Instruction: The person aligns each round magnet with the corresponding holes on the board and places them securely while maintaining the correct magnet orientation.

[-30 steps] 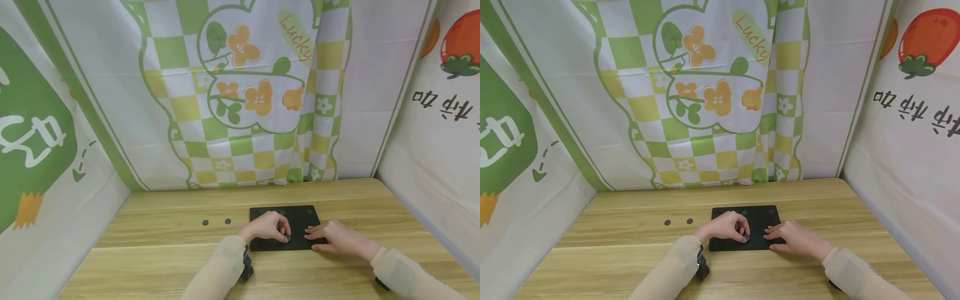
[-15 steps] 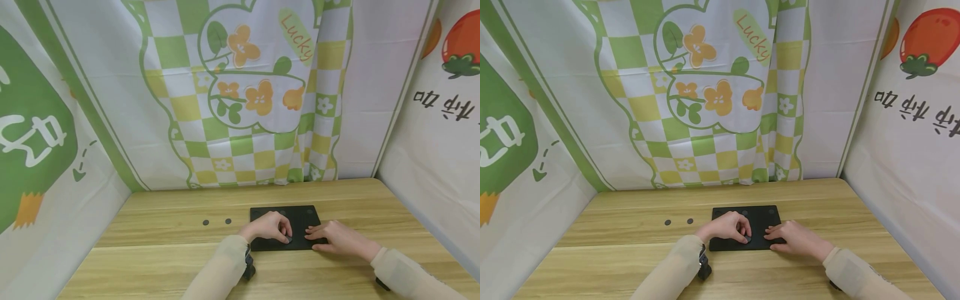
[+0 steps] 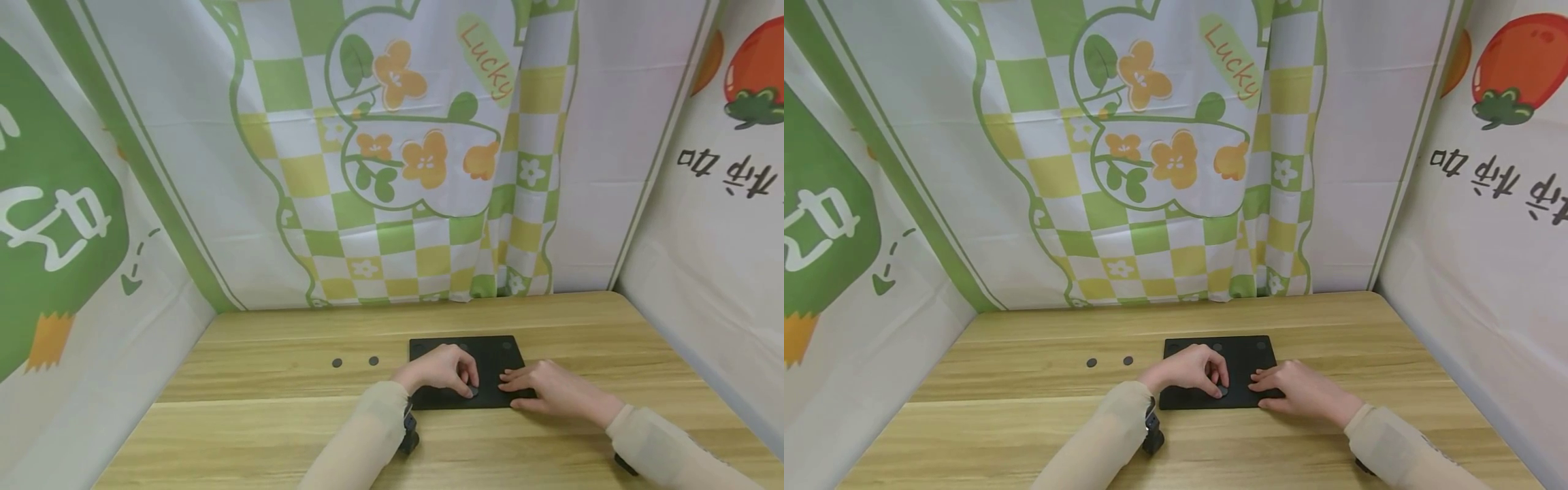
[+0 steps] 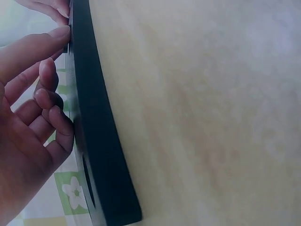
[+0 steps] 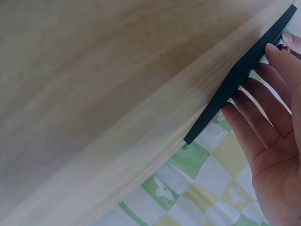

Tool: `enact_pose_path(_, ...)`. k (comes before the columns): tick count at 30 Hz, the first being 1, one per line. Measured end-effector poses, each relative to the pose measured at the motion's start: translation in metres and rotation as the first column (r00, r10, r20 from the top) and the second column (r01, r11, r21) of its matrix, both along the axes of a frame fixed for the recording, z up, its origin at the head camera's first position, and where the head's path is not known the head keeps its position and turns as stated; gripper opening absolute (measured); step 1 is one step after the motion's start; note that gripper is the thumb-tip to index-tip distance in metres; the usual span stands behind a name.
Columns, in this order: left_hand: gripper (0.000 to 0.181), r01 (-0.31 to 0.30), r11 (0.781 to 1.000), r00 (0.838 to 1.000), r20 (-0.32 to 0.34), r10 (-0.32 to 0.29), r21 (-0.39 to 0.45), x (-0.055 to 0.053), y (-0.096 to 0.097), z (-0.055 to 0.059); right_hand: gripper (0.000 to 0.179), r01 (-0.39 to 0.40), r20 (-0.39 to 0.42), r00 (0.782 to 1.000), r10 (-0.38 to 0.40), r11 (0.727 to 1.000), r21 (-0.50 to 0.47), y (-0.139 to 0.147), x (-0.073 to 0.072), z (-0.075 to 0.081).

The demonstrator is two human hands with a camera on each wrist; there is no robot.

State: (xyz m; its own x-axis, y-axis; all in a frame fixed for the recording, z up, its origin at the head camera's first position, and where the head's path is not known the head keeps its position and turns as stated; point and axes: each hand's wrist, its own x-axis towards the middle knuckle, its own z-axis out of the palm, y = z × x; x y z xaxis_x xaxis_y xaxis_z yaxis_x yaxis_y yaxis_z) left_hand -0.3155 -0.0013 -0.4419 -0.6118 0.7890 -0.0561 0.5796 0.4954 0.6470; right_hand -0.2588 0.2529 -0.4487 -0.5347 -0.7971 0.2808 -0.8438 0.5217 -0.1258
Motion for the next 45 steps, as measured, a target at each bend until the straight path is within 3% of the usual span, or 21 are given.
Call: enact_pose_path(45, 0.012, -0.021, 1.0, 0.999, 0.047, 0.02, 0.01, 0.0018, -0.0012, 0.0007, 0.029, 0.005, 0.01, 1.0, -0.005, 1.0, 0.011, -0.0014, 0.0015, 0.0017)
